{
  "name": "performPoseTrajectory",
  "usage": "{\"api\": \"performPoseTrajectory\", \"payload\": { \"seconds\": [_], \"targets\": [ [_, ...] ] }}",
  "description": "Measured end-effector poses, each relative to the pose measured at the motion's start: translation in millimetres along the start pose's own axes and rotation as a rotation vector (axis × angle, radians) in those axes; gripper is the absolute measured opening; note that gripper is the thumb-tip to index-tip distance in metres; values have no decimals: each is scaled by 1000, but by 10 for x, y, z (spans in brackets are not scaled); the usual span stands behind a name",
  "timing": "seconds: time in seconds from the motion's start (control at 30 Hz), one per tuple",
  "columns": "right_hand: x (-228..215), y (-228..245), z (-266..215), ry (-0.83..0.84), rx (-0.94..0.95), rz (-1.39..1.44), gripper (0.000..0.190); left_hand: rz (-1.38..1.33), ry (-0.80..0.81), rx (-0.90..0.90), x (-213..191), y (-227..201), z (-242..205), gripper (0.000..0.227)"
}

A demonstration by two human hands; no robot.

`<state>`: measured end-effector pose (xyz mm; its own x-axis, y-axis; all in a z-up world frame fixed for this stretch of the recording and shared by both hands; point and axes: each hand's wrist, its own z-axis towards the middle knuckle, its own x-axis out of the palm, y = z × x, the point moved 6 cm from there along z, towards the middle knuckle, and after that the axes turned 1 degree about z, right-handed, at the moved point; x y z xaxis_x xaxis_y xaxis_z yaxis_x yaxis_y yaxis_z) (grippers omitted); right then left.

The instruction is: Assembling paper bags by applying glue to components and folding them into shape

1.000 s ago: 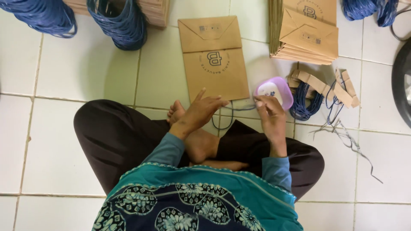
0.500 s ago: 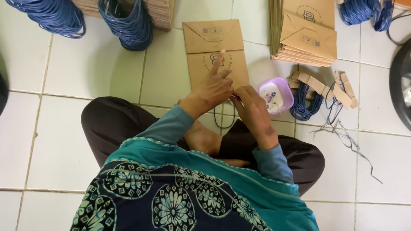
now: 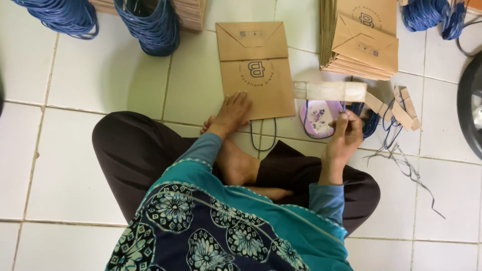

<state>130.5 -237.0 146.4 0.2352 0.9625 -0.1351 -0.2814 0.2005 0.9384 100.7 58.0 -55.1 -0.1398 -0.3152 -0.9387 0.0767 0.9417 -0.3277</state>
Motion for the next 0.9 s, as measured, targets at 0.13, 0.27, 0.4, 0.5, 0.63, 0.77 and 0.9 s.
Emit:
{"api": "performPoseTrajectory", "payload": {
  "seconds": [0.13,0.27,0.4,0.5,0.63,0.77,0.9],
  "targets": [
    [-109,-299,-149,-49,188,143,5,32,-161,94,357,146,354,67],
    [-87,-569,-383,-36,344,219,9,-234,-187,99,-49,117,327,16],
    [58,-716,-811,42,561,151,4,-617,-141,43,-466,198,185,8],
    [205,-892,-1025,68,647,163,5,-690,-159,-4,-358,320,286,7],
    [400,-1080,-1137,64,685,161,14,-716,-131,-18,-247,337,312,10],
    [525,-1205,-1121,123,661,18,11,-793,-121,-64,-303,359,279,11],
    [516,-1315,-1014,160,575,-175,13,-856,-122,-75,-368,346,269,11]
  ]
}}
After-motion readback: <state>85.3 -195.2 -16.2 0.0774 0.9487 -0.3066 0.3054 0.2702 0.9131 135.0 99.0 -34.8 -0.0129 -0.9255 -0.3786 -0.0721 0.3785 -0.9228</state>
